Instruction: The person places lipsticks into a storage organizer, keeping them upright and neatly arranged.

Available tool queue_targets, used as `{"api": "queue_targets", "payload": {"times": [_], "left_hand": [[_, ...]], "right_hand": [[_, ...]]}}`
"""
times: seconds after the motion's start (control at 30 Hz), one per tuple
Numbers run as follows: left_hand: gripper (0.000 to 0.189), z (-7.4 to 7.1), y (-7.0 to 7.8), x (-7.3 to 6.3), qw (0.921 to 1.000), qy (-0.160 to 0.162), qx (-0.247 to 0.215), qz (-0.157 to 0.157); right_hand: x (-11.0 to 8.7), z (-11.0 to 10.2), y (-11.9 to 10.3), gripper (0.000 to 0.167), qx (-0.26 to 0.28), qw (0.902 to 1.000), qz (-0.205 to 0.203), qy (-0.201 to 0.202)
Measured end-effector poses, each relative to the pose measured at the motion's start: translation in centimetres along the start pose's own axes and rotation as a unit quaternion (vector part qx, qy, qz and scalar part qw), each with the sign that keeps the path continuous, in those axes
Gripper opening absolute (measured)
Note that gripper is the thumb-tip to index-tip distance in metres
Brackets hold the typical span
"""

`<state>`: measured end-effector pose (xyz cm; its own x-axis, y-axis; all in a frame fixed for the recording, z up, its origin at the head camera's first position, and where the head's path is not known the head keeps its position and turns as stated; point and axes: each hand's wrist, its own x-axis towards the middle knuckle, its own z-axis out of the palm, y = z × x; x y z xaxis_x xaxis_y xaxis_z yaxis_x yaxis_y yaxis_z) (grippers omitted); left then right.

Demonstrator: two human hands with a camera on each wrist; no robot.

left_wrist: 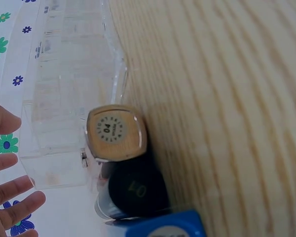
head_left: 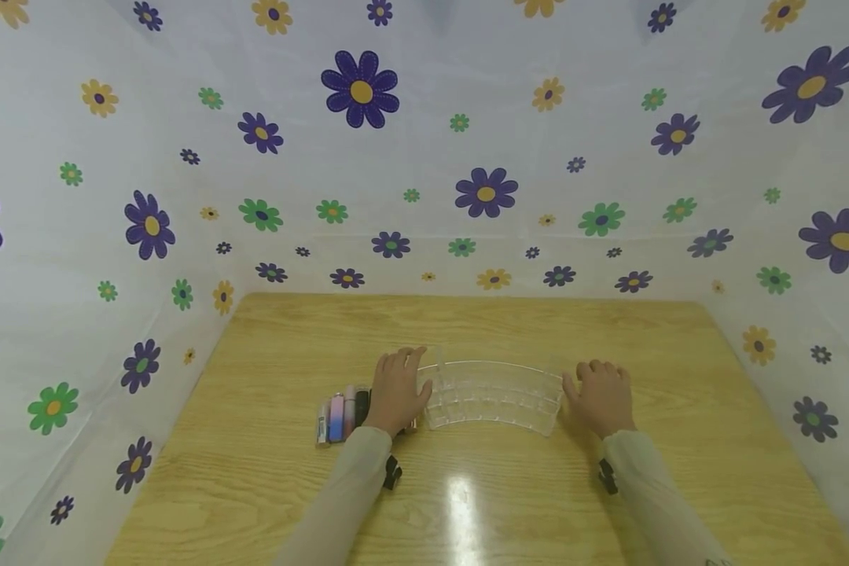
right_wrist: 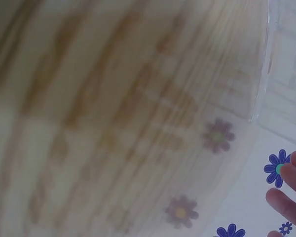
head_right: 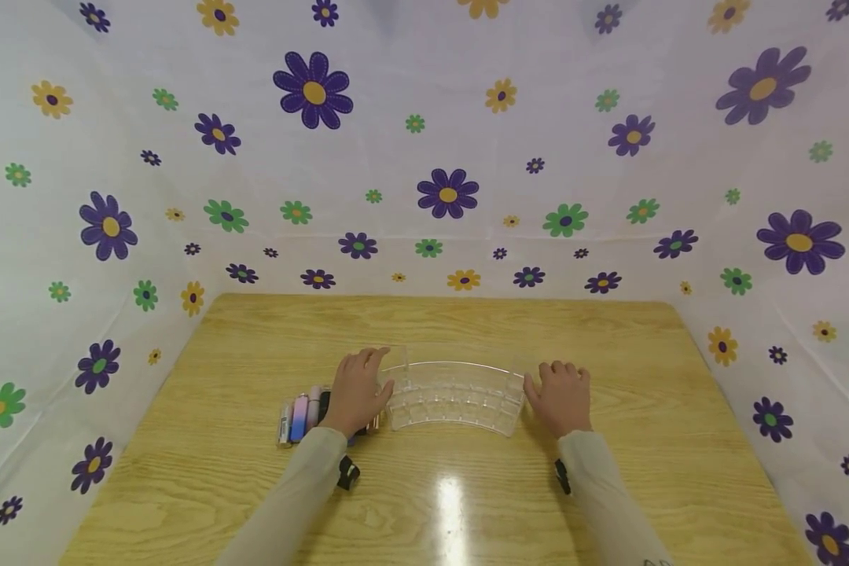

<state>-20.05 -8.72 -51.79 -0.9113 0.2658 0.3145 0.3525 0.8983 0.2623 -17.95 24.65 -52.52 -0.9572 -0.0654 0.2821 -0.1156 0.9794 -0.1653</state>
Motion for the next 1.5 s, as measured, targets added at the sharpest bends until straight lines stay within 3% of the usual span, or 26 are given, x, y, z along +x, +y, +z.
{"api": "queue_targets", "payload": {"times": [0.23,0.57,0.7,0.87,1.07,1.27,1.5], "left_hand": [[0.054,0.0,-0.1,0.0,1.0000,0.005,-0.001,-0.001],[0.050,-0.3,0.0,-0.4,0.9994,0.032,-0.009,-0.005],[0.048,-1.2,0.4,-1.0,0.9977,0.061,-0.031,-0.001],[0.046,-2.3,0.7,-2.2,0.9949,0.097,-0.026,0.007],[0.043,-3.1,1.0,-3.6,0.9928,0.111,-0.045,-0.001],[0.044,-3.4,1.3,-4.2,0.9932,0.104,-0.051,-0.013],[0.044,-3.4,1.5,-4.3,0.9927,0.110,-0.049,-0.012]], "right_hand": [[0.4,-0.1,0.1,0.036,-0.019,0.9995,-0.020,-0.014],[1.3,-0.4,0.0,0.036,-0.001,0.9989,0.000,-0.046],[1.3,-0.4,0.0,0.035,0.007,0.9980,0.013,-0.061],[1.3,-0.3,0.2,0.037,0.011,0.9974,0.011,-0.070],[1.1,-0.1,0.3,0.041,0.016,0.9966,0.013,-0.079],[0.9,0.1,0.5,0.043,0.010,0.9971,0.004,-0.075],[0.8,0.2,0.6,0.045,-0.006,0.9991,-0.018,-0.039]]}}
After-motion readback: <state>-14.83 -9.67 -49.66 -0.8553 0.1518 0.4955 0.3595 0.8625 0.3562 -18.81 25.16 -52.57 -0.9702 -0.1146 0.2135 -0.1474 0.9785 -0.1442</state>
